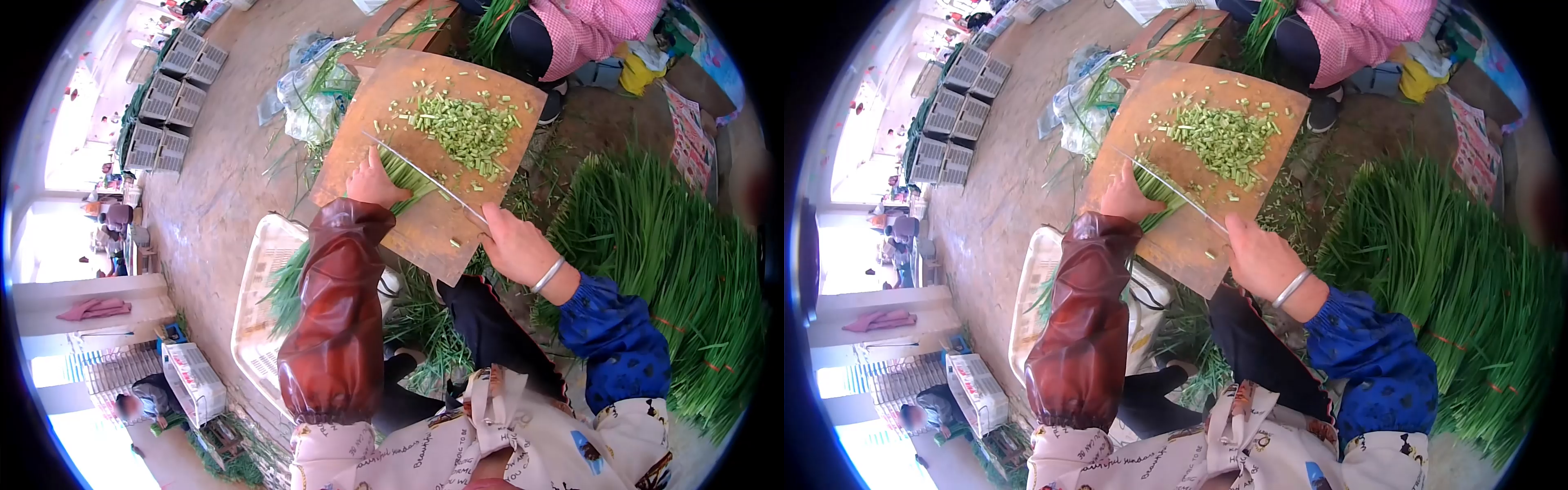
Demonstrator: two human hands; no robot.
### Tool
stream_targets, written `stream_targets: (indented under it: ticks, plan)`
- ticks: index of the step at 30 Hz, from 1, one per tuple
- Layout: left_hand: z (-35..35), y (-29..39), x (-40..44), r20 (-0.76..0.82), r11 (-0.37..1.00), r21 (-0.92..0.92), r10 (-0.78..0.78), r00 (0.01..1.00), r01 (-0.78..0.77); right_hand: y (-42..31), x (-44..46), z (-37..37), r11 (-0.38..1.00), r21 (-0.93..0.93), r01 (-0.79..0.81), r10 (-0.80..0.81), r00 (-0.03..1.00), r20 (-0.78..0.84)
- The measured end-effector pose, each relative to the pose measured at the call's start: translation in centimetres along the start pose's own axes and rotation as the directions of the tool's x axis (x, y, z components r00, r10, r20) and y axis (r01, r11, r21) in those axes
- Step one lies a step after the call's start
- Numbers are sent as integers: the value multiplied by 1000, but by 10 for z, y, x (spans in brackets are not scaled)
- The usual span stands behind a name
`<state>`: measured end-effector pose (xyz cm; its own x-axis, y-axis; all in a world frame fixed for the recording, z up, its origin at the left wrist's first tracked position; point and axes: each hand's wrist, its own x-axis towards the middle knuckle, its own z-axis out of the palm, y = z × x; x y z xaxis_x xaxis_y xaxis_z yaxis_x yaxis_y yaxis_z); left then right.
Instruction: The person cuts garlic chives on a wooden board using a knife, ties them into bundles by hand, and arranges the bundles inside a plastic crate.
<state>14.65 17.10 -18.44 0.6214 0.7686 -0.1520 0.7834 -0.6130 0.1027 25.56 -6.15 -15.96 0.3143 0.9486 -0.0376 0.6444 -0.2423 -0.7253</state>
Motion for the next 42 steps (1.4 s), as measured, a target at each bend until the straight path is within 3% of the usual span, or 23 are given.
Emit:
stream_targets:
  ticks: [6,8,15,33,35,37,42]
  plan:
    - [-2,2,5,84,1000,22,8,996,-10,2,16,-1,997,-70,-31,37,996,87]
    - [3,-1,6,-8,996,55,75,997,-75,7,22,1,997,-62,-51,60,986,155]
    - [2,-2,10,38,995,22,101,994,-101,11,42,-5,990,-75,-115,131,955,267]
    - [9,-2,19,84,995,14,95,992,-97,22,108,39,994,-2,-111,106,942,319]
    - [4,0,23,71,994,20,102,992,-103,23,133,56,1000,-7,-28,28,978,206]
    - [1,-2,24,91,997,6,80,993,-81,14,146,62,999,-4,-36,36,979,203]
    - [2,-2,20,98,994,-34,107,989,-104,24,103,50,994,-11,-112,111,956,273]
